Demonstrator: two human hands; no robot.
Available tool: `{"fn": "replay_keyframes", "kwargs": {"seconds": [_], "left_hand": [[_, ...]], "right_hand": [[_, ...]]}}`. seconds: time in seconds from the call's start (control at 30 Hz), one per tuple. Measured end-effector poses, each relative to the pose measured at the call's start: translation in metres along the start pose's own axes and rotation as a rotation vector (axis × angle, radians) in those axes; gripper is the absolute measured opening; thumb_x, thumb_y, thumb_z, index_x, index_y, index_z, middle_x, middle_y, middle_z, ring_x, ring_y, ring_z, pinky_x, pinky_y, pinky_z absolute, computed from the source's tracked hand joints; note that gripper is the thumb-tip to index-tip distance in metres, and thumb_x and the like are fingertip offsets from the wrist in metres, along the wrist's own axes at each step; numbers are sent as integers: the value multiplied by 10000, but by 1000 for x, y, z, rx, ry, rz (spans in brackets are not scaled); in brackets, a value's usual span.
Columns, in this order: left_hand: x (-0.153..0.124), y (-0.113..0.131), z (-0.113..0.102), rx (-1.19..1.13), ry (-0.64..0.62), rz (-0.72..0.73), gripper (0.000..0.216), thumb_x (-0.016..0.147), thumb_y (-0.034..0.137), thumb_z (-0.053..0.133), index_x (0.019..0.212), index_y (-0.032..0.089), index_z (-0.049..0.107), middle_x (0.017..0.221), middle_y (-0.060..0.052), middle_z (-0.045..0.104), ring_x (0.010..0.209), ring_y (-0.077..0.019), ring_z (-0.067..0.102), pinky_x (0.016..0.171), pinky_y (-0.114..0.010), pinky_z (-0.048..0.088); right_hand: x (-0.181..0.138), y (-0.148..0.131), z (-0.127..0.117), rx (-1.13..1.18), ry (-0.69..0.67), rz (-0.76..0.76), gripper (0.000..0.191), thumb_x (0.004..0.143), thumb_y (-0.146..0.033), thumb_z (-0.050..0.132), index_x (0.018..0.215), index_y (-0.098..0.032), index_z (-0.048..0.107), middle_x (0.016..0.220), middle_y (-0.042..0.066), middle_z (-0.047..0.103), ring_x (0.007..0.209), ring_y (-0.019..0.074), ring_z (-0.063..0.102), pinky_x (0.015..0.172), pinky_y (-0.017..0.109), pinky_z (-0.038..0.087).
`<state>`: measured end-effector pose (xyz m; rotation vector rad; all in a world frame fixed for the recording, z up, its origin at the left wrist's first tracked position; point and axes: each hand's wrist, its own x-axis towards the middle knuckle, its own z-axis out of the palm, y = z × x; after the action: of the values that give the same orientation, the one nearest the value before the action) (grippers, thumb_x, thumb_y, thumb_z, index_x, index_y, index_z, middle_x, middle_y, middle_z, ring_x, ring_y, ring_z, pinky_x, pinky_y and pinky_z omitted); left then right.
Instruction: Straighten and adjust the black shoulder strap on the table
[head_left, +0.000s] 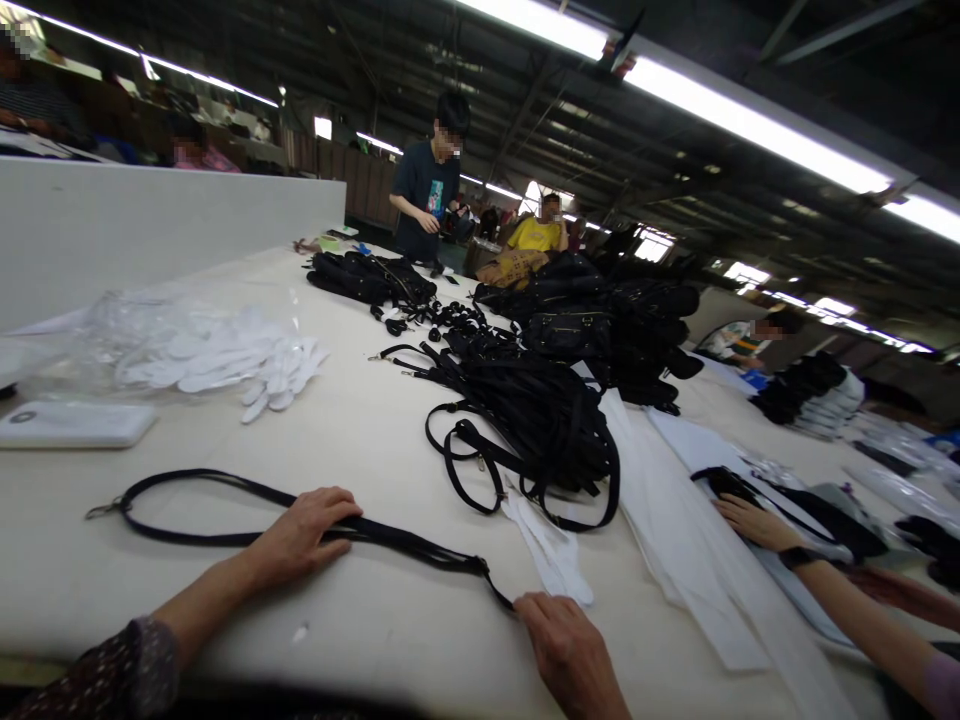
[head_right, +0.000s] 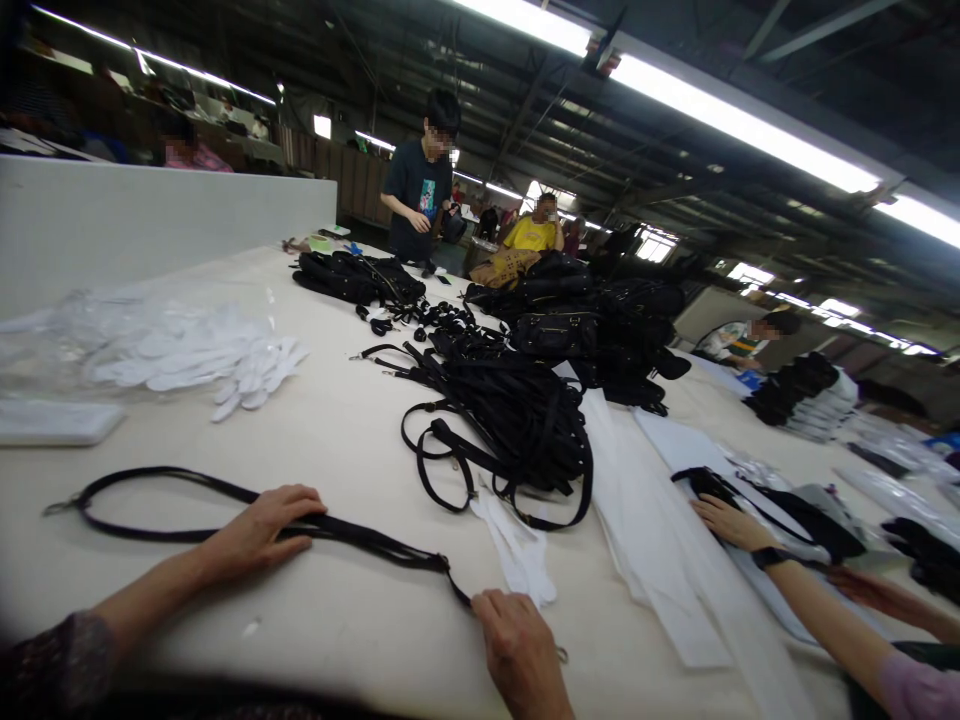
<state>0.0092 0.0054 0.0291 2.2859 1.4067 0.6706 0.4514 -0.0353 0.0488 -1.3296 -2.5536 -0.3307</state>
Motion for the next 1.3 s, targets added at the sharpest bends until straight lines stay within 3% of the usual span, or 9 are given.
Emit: {"fn": "replay_keyframes", "kwargs": {"seconds": [0.2,0.5,0.77,1.03,1.17,1.23,1.3], "left_hand": [[14,3,9,59,-18,-20,296,983,263,405,1096,261,679,1130,-57,689,1035,-222,617,955,-376,461],[31,22,-1,187,-129,45,223,821,159,584,1004,262,660,1015,-51,674,949,-261,610,837,-396,459],[41,26,-5,285,-189,128,113,838,163,545,885,243,611,924,-52,659,869,-251,622,745,-355,470],[42,25,-7,301,-191,160,212,845,87,453,830,238,601,862,-51,658,812,-243,626,698,-341,459],[32,29,-12,243,-203,164,178,934,231,456,846,251,610,893,-32,651,845,-224,624,760,-332,460],[25,31,-15,213,-211,162,147,929,367,520,905,260,617,953,-30,652,895,-233,621,827,-353,451],[21,32,-14,201,-208,142,143,905,387,561,958,265,615,996,-32,650,935,-246,612,863,-377,437]], "right_hand": [[2,0,-3,-2,-13,15,250,864,-48,490,857,-258,626,748,-6,637,712,188,529,699,302,327],[2,4,-1,-1,-4,41,251,872,-57,482,873,-258,633,746,-1,640,715,190,535,709,307,328],[2,5,-5,-3,-12,61,244,877,-75,501,912,-271,641,767,-4,657,728,192,556,714,304,351],[1,9,-5,2,7,62,247,871,-71,509,925,-275,638,775,-9,668,725,190,567,708,300,352],[6,7,-14,-15,-13,58,250,871,-63,506,912,-272,637,760,-13,670,711,186,571,694,293,351],[9,5,-18,-24,-23,62,249,869,-62,504,903,-271,637,752,-12,671,702,185,578,690,292,359],[9,5,-20,-34,-28,70,250,865,-65,506,896,-273,640,743,-12,673,689,186,591,677,292,374]]}}
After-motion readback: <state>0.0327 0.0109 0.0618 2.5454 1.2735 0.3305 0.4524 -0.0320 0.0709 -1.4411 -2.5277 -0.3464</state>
